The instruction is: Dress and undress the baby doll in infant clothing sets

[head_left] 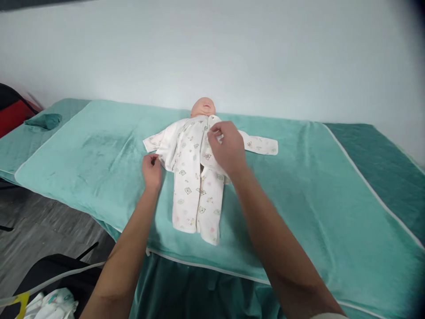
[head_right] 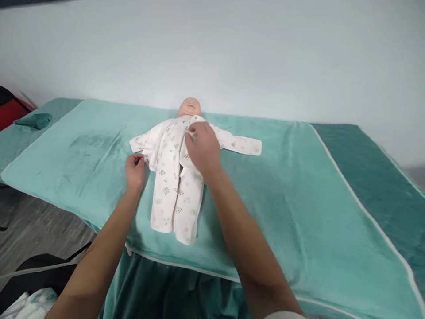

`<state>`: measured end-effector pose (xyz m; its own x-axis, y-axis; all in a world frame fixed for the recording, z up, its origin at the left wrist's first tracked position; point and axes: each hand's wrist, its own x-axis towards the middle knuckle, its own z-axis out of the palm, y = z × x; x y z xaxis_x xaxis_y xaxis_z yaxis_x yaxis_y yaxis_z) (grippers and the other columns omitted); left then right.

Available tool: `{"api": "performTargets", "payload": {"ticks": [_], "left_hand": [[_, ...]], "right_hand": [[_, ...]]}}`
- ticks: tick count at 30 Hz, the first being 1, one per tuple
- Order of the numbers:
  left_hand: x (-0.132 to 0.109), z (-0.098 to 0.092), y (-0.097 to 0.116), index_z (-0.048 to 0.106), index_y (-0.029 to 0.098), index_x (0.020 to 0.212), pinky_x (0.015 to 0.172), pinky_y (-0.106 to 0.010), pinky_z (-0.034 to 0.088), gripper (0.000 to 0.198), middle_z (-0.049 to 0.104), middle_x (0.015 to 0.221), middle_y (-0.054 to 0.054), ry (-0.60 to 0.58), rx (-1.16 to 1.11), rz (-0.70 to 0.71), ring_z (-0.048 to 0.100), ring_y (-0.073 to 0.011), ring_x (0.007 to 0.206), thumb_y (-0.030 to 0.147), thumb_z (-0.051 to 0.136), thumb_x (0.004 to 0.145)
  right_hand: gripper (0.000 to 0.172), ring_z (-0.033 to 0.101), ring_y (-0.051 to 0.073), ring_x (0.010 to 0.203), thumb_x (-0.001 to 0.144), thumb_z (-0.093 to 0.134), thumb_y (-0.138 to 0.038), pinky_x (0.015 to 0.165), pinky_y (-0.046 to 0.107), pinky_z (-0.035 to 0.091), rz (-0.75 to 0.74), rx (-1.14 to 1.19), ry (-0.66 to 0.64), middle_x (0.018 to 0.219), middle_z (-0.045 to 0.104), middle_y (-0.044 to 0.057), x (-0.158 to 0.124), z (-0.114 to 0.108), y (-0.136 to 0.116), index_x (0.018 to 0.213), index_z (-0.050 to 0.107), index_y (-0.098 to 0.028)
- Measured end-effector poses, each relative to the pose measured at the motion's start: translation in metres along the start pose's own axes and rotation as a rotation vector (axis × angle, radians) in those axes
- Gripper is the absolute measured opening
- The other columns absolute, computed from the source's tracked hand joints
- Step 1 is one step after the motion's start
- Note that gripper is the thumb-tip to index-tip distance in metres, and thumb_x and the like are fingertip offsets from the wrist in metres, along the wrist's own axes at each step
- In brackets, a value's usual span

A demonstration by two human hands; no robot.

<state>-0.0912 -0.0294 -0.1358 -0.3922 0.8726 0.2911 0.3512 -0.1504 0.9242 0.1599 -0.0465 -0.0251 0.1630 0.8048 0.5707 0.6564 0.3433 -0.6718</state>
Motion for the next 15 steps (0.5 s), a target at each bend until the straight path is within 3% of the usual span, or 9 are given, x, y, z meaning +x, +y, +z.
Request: {"api": "performTargets", "payload": {"ticks": [4, 10, 12, 15], "left_hand": [[0.001, 0.004, 0.004, 0.063, 0.016, 0.116, 0.105, -0.043, 0.049, 0.035, 0.062, 0.117, -0.012, 0.017, 0.283, 0.071, 0.06, -0.0257, 0.112, 0.035, 0.067, 0.086], [0.003, 0.011, 0.018, 0.052, 0.017, 0.14, 0.098, -0.044, 0.051, 0.062, 0.064, 0.121, -0.013, -0.07, 0.475, -0.037, 0.063, -0.0267, 0.106, 0.036, 0.072, 0.084], [0.007, 0.011, 0.025, 0.054, 0.017, 0.139, 0.089, -0.042, 0.051, 0.062, 0.068, 0.111, -0.01, -0.118, 0.521, -0.142, 0.064, -0.0264, 0.097, 0.041, 0.071, 0.084], [0.012, 0.012, 0.034, 0.068, 0.019, 0.116, 0.079, -0.034, 0.047, 0.04, 0.069, 0.092, -0.004, -0.204, 0.433, -0.263, 0.061, -0.0217, 0.083, 0.042, 0.07, 0.084]], "right_hand": [[0.002, 0.057, 0.018, 0.081, 0.09, 0.056, -0.022, 0.082, 0.034, 0.045, 0.284, 0.082, 0.063, 0.09, 0.064, 0.002, 0.047, 0.03, 0.034, 0.088, 0.056, -0.022], [0.008, 0.054, 0.015, 0.073, 0.085, 0.058, -0.028, 0.077, 0.031, 0.045, 0.334, 0.257, 0.012, 0.086, 0.064, -0.001, 0.046, 0.042, 0.044, 0.089, 0.063, -0.023], [0.008, 0.055, 0.014, 0.073, 0.084, 0.06, -0.028, 0.075, 0.031, 0.045, 0.364, 0.293, -0.007, 0.084, 0.064, -0.002, 0.046, 0.039, 0.042, 0.088, 0.064, -0.023], [0.009, 0.056, 0.014, 0.072, 0.082, 0.062, -0.028, 0.071, 0.03, 0.045, 0.416, 0.324, -0.01, 0.081, 0.063, -0.002, 0.05, 0.035, 0.042, 0.088, 0.065, -0.023]]}}
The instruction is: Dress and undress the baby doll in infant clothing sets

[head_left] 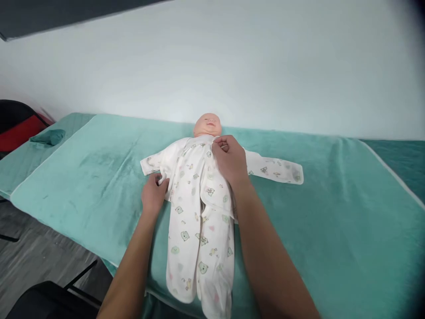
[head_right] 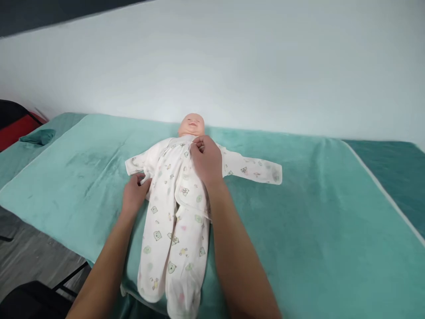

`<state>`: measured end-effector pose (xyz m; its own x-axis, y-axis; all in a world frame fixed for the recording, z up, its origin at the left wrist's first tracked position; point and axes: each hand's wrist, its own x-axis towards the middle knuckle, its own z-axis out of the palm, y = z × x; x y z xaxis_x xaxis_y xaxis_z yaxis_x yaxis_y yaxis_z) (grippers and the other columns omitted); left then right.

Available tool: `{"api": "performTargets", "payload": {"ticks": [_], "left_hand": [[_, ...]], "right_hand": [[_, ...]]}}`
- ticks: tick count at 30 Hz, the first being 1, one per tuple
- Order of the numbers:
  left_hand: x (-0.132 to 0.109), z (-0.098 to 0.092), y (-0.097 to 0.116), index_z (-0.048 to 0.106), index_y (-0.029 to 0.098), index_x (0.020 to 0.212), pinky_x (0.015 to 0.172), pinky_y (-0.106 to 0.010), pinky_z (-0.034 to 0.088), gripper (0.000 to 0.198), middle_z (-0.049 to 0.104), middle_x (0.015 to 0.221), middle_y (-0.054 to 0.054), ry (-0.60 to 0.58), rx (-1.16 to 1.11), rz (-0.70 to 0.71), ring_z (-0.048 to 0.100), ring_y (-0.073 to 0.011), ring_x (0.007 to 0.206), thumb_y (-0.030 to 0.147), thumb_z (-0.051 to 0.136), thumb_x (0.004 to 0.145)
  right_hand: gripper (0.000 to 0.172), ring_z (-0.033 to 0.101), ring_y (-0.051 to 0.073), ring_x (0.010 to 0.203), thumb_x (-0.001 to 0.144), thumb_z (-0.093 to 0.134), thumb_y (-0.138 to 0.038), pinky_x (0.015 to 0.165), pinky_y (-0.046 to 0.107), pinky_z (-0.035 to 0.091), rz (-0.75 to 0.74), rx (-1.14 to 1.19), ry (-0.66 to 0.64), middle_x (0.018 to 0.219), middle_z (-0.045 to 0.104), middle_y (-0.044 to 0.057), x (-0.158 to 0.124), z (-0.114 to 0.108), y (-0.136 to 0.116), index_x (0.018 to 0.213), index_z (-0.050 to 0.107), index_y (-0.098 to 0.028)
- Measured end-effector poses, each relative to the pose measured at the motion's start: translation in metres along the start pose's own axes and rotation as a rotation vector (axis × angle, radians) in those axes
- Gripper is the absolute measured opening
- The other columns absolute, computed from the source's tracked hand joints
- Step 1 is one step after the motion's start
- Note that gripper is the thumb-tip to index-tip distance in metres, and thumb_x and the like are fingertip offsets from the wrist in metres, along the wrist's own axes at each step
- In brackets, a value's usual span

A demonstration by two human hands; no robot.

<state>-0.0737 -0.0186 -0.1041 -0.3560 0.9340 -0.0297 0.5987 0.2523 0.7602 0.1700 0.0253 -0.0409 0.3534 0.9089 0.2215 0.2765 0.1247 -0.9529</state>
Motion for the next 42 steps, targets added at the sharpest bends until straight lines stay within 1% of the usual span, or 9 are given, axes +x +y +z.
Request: {"api": "performTargets", "payload": {"ticks": [3, 7, 9, 14, 20, 25, 31, 36, 42], "left_hand": [[-0.004, -0.003, 0.013, 0.068, 0.02, 0.097, 0.071, -0.026, 0.042, 0.025, 0.064, 0.082, 0.001, -0.069, -0.344, 0.028, 0.056, -0.0151, 0.075, 0.043, 0.07, 0.085], [-0.029, -0.011, 0.047, 0.062, 0.024, 0.101, 0.073, -0.023, 0.044, 0.021, 0.063, 0.093, 0.003, -0.051, -0.626, 0.189, 0.056, -0.0122, 0.081, 0.043, 0.068, 0.092], [-0.046, -0.014, 0.066, 0.06, 0.025, 0.101, 0.076, -0.024, 0.047, 0.016, 0.065, 0.099, 0.001, -0.054, -0.552, 0.357, 0.06, -0.0132, 0.086, 0.04, 0.064, 0.097], [-0.08, -0.002, 0.089, 0.06, 0.021, 0.097, 0.089, -0.037, 0.05, 0.012, 0.073, 0.117, -0.007, -0.165, 0.015, 1.07, 0.064, -0.0206, 0.103, 0.022, 0.05, 0.104], [-0.098, 0.013, 0.093, 0.062, 0.02, 0.091, 0.081, -0.038, 0.054, 0.01, 0.073, 0.125, -0.006, -0.25, 0.173, 1.27, 0.063, -0.0204, 0.097, 0.023, 0.059, 0.1], [-0.106, 0.008, 0.087, 0.061, 0.022, 0.098, 0.082, -0.035, 0.056, 0.007, 0.074, 0.108, -0.005, -0.222, -0.063, 1.206, 0.067, -0.0182, 0.096, 0.015, 0.06, 0.096], [-0.113, 0.002, 0.034, 0.06, 0.027, 0.11, 0.095, -0.041, 0.056, 0.024, 0.068, 0.115, -0.006, 0.255, -0.131, 0.7, 0.065, -0.0214, 0.112, 0.012, 0.062, 0.092], [-0.114, 0.003, 0.001, 0.064, 0.03, 0.117, 0.097, -0.039, 0.057, 0.029, 0.066, 0.117, -0.005, 0.137, -0.164, 0.525, 0.066, -0.0204, 0.112, 0.014, 0.058, 0.094], [-0.109, 0.004, -0.001, 0.062, 0.029, 0.098, 0.085, -0.036, 0.056, 0.019, 0.065, 0.101, -0.001, 0.048, -0.249, 0.399, 0.065, -0.0189, 0.093, 0.013, 0.055, 0.091]], "right_hand": [[0.009, 0.055, 0.014, 0.068, 0.081, 0.061, -0.028, 0.065, 0.029, 0.044, 0.078, 0.044, 0.005, 0.081, 0.063, -0.003, 0.004, -0.003, 0.0, 0.088, 0.065, -0.023], [0.009, 0.057, 0.013, 0.071, 0.078, 0.062, -0.025, 0.07, 0.028, 0.046, 0.074, 0.079, 0.034, 0.08, 0.064, -0.003, 0.007, -0.007, 0.006, 0.086, 0.065, -0.022], [0.01, 0.058, 0.012, 0.072, 0.078, 0.063, -0.025, 0.071, 0.028, 0.046, 0.077, 0.104, 0.045, 0.079, 0.064, -0.003, 0.009, -0.009, 0.011, 0.087, 0.065, -0.022], [0.009, 0.055, 0.012, 0.069, 0.079, 0.064, -0.029, 0.068, 0.027, 0.045, 0.091, 0.129, 0.023, 0.076, 0.062, -0.004, 0.013, -0.013, 0.017, 0.084, 0.064, -0.022], [0.023, 0.058, 0.015, 0.077, 0.088, 0.063, -0.036, 0.072, 0.031, 0.047, -0.167, -0.045, -0.207, 0.102, 0.067, 0.001, -0.005, -0.014, -0.013, 0.109, 0.066, -0.026], [0.021, 0.057, 0.021, 0.083, 0.086, 0.069, -0.03, 0.068, 0.033, 0.04, -0.262, -0.434, -0.305, 0.097, 0.067, 0.004, -0.02, -0.002, -0.033, 0.106, 0.068, -0.025], [0.019, 0.056, 0.015, 0.069, 0.085, 0.065, -0.027, 0.069, 0.031, 0.045, -0.062, -0.036, -0.295, 0.077, 0.061, -0.003, -0.011, -0.004, -0.024, 0.103, 0.068, -0.024], [0.017, 0.056, 0.013, 0.067, 0.082, 0.066, -0.029, 0.067, 0.029, 0.045, 0.023, 0.092, -0.24, 0.076, 0.061, -0.004, -0.005, -0.009, -0.018, 0.098, 0.067, -0.023], [0.022, 0.057, 0.015, 0.071, 0.085, 0.069, -0.039, 0.071, 0.032, 0.046, -0.094, -0.12, -0.35, 0.081, 0.064, -0.002, -0.015, -0.004, -0.028, 0.102, 0.068, -0.025]]}}
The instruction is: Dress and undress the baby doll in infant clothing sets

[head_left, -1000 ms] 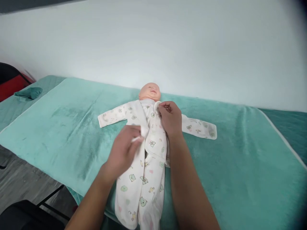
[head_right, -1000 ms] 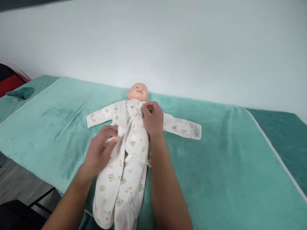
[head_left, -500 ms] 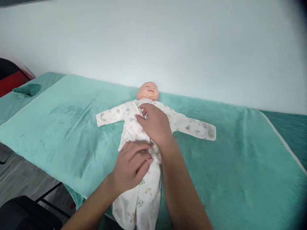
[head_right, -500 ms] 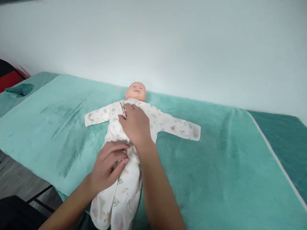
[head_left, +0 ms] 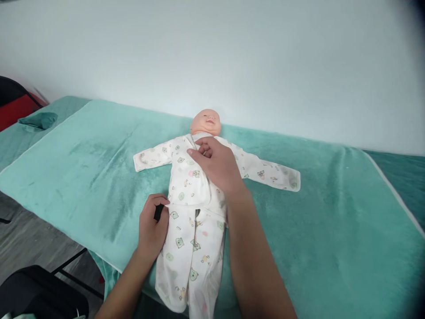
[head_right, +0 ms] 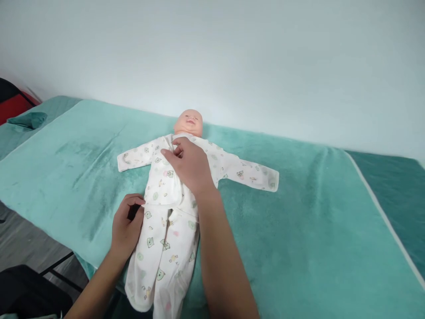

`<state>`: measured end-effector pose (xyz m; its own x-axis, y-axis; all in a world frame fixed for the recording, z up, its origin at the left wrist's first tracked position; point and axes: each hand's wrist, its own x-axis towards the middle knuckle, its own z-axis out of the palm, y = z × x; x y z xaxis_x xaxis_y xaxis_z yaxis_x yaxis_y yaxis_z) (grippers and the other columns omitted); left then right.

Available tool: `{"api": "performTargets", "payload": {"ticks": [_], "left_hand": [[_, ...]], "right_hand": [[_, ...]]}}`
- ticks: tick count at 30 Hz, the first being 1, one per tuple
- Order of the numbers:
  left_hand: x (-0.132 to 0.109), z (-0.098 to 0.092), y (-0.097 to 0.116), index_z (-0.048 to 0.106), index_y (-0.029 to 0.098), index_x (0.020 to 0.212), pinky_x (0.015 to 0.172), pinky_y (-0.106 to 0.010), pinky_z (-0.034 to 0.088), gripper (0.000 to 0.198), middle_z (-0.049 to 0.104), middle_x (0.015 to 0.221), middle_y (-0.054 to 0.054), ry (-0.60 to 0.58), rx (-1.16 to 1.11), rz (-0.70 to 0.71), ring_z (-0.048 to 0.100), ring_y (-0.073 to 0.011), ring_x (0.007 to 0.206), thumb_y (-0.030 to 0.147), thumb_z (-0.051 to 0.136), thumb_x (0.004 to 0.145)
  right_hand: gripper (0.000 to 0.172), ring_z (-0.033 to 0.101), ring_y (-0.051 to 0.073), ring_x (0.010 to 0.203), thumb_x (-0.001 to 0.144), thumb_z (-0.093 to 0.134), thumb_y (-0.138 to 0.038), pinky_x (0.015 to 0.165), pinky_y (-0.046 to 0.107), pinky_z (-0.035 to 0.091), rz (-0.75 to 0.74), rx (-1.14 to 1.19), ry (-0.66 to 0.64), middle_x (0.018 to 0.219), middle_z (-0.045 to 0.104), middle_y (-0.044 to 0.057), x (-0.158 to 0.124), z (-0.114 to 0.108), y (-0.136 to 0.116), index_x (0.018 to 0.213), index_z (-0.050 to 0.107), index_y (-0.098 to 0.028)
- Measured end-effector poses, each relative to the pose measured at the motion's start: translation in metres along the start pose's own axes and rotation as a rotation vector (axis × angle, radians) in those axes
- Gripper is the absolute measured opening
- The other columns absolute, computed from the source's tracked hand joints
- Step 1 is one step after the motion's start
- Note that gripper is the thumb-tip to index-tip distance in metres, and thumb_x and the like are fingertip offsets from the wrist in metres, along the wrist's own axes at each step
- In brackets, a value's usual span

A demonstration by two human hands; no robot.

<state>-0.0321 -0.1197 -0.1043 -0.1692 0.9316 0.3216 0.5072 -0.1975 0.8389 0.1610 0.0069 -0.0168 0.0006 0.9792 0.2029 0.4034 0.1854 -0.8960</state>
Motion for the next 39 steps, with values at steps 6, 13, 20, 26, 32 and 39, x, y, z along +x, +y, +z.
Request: {"api": "performTargets", "payload": {"ticks": [6, 13, 20, 26, 32, 39], "left_hand": [[0.004, -0.005, 0.008, 0.059, 0.026, 0.085, 0.072, -0.033, 0.053, 0.016, 0.062, 0.087, -0.001, -0.022, -0.048, -0.004, 0.062, -0.0178, 0.079, 0.011, 0.053, 0.082], [0.101, 0.013, 0.031, 0.073, 0.024, 0.097, 0.085, -0.034, 0.055, 0.015, 0.071, 0.102, -0.004, -0.03, -0.039, 0.045, 0.066, -0.0201, 0.097, 0.024, 0.058, 0.093], [0.188, 0.072, 0.06, 0.074, 0.019, 0.092, 0.105, -0.044, 0.047, 0.019, 0.068, 0.106, -0.009, -0.277, 0.097, 0.261, 0.061, -0.0265, 0.109, 0.016, 0.055, 0.093], [0.201, 0.091, 0.065, 0.072, 0.019, 0.087, 0.089, -0.039, 0.049, 0.018, 0.065, 0.094, -0.008, -0.324, 0.085, 0.227, 0.061, -0.0249, 0.094, 0.013, 0.056, 0.092], [0.204, 0.098, 0.064, 0.058, 0.02, 0.071, 0.081, -0.036, 0.044, 0.022, 0.06, 0.08, -0.005, -0.336, 0.148, 0.201, 0.056, -0.0236, 0.082, 0.013, 0.061, 0.091], [0.199, 0.103, 0.066, 0.058, 0.019, 0.082, 0.085, -0.036, 0.043, 0.016, 0.063, 0.094, -0.007, -0.219, 0.071, 0.222, 0.056, -0.0238, 0.09, 0.013, 0.055, 0.096]], "right_hand": [[0.019, 0.055, 0.015, 0.067, 0.085, 0.059, -0.024, 0.069, 0.032, 0.043, -0.047, -0.062, 0.045, 0.07, 0.058, -0.004, -0.001, 0.0, 0.002, 0.102, 0.068, -0.025], [0.011, 0.051, 0.012, 0.059, 0.087, 0.06, -0.032, 0.059, 0.028, 0.042, 0.022, 0.316, 0.3, 0.07, 0.052, -0.006, 0.007, -0.013, 0.016, 0.095, 0.06, -0.025], [0.037, 0.062, 0.018, 0.07, 0.081, 0.073, -0.055, 0.066, 0.033, 0.046, 0.177, -0.031, 0.326, 0.084, 0.067, 0.002, 0.014, -0.011, 0.03, 0.085, 0.053, -0.024], [0.032, 0.061, 0.018, 0.071, 0.079, 0.074, -0.049, 0.067, 0.033, 0.046, 0.199, -0.034, 0.265, 0.09, 0.069, 0.003, 0.016, -0.01, 0.033, 0.091, 0.059, -0.024], [0.035, 0.063, 0.021, 0.082, 0.078, 0.074, -0.053, 0.077, 0.036, 0.047, 0.25, -0.11, 0.276, 0.092, 0.069, 0.004, 0.017, -0.007, 0.029, 0.089, 0.058, -0.023], [0.028, 0.062, 0.025, 0.085, 0.082, 0.069, -0.047, 0.074, 0.037, 0.044, 0.286, -0.268, 0.28, 0.096, 0.07, 0.008, 0.034, -0.005, 0.026, 0.085, 0.054, -0.024]]}}
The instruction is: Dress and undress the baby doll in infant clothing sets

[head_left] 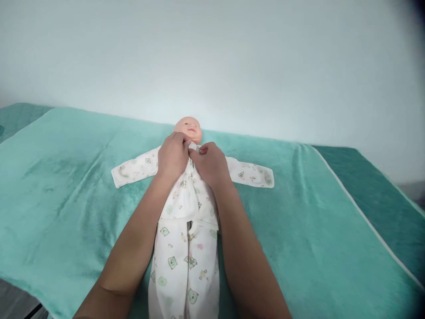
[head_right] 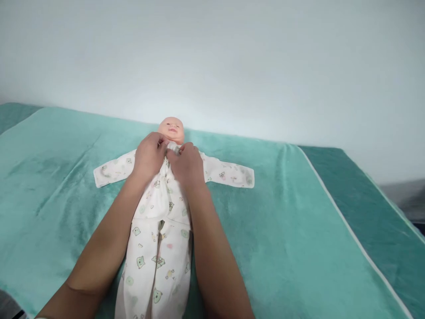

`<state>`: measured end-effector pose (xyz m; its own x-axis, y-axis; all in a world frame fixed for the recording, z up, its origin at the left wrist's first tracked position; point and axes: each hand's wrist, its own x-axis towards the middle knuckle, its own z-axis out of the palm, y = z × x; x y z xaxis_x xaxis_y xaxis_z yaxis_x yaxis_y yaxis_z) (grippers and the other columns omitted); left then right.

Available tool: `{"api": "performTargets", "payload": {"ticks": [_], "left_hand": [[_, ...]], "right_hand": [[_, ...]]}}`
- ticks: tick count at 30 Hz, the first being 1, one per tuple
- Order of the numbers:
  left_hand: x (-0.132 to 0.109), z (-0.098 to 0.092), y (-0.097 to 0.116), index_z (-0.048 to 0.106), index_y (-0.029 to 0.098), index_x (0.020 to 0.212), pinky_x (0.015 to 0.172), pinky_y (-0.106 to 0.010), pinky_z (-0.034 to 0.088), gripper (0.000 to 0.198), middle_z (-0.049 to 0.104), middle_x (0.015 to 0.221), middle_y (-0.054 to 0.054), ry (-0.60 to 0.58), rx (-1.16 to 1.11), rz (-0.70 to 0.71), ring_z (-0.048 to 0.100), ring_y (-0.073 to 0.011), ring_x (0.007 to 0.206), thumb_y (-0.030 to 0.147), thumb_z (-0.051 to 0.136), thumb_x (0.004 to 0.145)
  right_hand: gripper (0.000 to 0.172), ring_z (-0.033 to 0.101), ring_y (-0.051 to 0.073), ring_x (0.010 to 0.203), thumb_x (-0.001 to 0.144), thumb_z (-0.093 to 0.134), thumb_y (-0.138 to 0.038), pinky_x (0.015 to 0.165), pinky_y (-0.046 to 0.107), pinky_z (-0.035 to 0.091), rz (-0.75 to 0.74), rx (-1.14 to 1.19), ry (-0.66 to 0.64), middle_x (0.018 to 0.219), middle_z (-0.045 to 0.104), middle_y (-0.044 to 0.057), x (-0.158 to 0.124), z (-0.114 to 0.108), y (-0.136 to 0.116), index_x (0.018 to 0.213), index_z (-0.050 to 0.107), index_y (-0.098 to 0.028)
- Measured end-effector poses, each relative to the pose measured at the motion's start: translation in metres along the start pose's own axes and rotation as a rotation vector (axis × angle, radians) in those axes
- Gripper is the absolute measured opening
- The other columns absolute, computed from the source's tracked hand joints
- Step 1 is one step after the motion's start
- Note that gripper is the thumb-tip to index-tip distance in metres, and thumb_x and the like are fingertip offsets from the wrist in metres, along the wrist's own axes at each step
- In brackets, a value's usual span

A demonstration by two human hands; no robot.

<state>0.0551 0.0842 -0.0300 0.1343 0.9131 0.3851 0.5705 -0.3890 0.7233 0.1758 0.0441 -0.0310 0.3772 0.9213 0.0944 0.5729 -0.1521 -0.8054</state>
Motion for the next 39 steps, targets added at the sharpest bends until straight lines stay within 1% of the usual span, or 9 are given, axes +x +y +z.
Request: {"api": "performTargets", "payload": {"ticks": [4, 7, 11, 13, 15, 19, 21, 31, 39], "left_hand": [[-0.001, -0.001, 0.005, 0.06, 0.019, 0.089, 0.08, -0.033, 0.042, 0.011, 0.067, 0.1, -0.006, 0.054, 0.0, -0.026, 0.058, -0.0212, 0.09, 0.017, 0.054, 0.098], [-0.002, -0.004, 0.006, 0.062, 0.02, 0.091, 0.077, -0.032, 0.041, 0.011, 0.069, 0.096, -0.005, 0.047, -0.014, -0.045, 0.06, -0.0195, 0.086, 0.019, 0.053, 0.098], [-0.001, -0.007, 0.002, 0.064, 0.02, 0.088, 0.079, -0.031, 0.045, 0.01, 0.072, 0.092, -0.002, 0.032, -0.155, -0.069, 0.062, -0.0173, 0.084, 0.021, 0.056, 0.094], [0.001, -0.008, -0.001, 0.066, 0.02, 0.087, 0.08, -0.03, 0.047, 0.009, 0.073, 0.09, -0.001, 0.032, -0.242, -0.08, 0.063, -0.0164, 0.084, 0.024, 0.059, 0.092], [0.003, -0.008, -0.004, 0.068, 0.02, 0.086, 0.078, -0.029, 0.047, 0.009, 0.073, 0.087, -0.001, 0.015, -0.336, -0.112, 0.063, -0.0158, 0.082, 0.026, 0.063, 0.09], [0.004, -0.01, -0.005, 0.07, 0.019, 0.087, 0.072, -0.027, 0.048, 0.009, 0.071, 0.083, -0.002, -0.049, -0.562, -0.198, 0.062, -0.0147, 0.076, 0.028, 0.069, 0.085], [0.003, -0.01, -0.005, 0.071, 0.019, 0.087, 0.068, -0.026, 0.047, 0.01, 0.069, 0.08, -0.002, -0.071, -0.598, -0.214, 0.06, -0.0138, 0.073, 0.028, 0.07, 0.085], [0.002, -0.007, -0.011, 0.065, 0.022, 0.088, 0.065, -0.026, 0.042, 0.001, 0.061, 0.078, 0.0, -0.068, -0.472, -0.095, 0.056, -0.0133, 0.071, 0.022, 0.066, 0.087], [0.0, -0.013, -0.004, 0.066, 0.022, 0.089, 0.072, -0.028, 0.043, 0.007, 0.063, 0.081, 0.001, -0.111, -0.366, -0.047, 0.056, -0.0135, 0.075, 0.019, 0.06, 0.09]], "right_hand": [[0.018, 0.057, 0.023, 0.073, 0.086, 0.063, -0.03, 0.071, 0.036, 0.041, -0.045, -0.079, 0.007, 0.077, 0.066, 0.007, 0.011, 0.0, -0.004, 0.072, 0.052, -0.025], [0.012, 0.057, 0.02, 0.071, 0.085, 0.058, -0.023, 0.07, 0.032, 0.041, -0.057, -0.019, -0.019, 0.075, 0.067, 0.004, 0.012, -0.005, 0.002, 0.073, 0.058, -0.023], [0.011, 0.058, 0.016, 0.069, 0.082, 0.063, -0.03, 0.068, 0.029, 0.044, 0.049, 0.365, -0.036, 0.073, 0.066, 0.0, 0.011, -0.008, 0.013, 0.077, 0.065, -0.021], [0.015, 0.057, 0.014, 0.065, 0.08, 0.066, -0.035, 0.065, 0.028, 0.045, 0.094, 0.598, -0.044, 0.069, 0.063, -0.002, 0.01, -0.004, 0.012, 0.078, 0.066, -0.02], [0.018, 0.058, 0.013, 0.066, 0.079, 0.069, -0.038, 0.065, 0.027, 0.047, 0.084, 0.717, -0.026, 0.071, 0.064, -0.002, 0.007, 0.0, 0.008, 0.081, 0.068, -0.02], [0.019, 0.059, 0.012, 0.069, 0.079, 0.07, -0.038, 0.069, 0.026, 0.049, 0.021, 0.738, -0.024, 0.075, 0.067, -0.002, 0.003, 0.005, 0.002, 0.085, 0.071, -0.02], [0.019, 0.057, 0.012, 0.067, 0.079, 0.071, -0.038, 0.068, 0.026, 0.048, 0.018, 0.766, -0.051, 0.073, 0.067, -0.002, 0.003, 0.006, 0.002, 0.084, 0.071, -0.02], [0.018, 0.056, 0.013, 0.068, 0.078, 0.07, -0.036, 0.065, 0.027, 0.046, 0.023, 0.697, -0.05, 0.071, 0.064, -0.002, 0.007, 0.006, 0.005, 0.086, 0.078, -0.022], [0.023, 0.065, 0.016, 0.081, 0.076, 0.074, -0.037, 0.078, 0.031, 0.052, -0.045, 0.604, -0.129, 0.087, 0.073, 0.001, 0.008, 0.001, 0.005, 0.091, 0.075, -0.02]]}}
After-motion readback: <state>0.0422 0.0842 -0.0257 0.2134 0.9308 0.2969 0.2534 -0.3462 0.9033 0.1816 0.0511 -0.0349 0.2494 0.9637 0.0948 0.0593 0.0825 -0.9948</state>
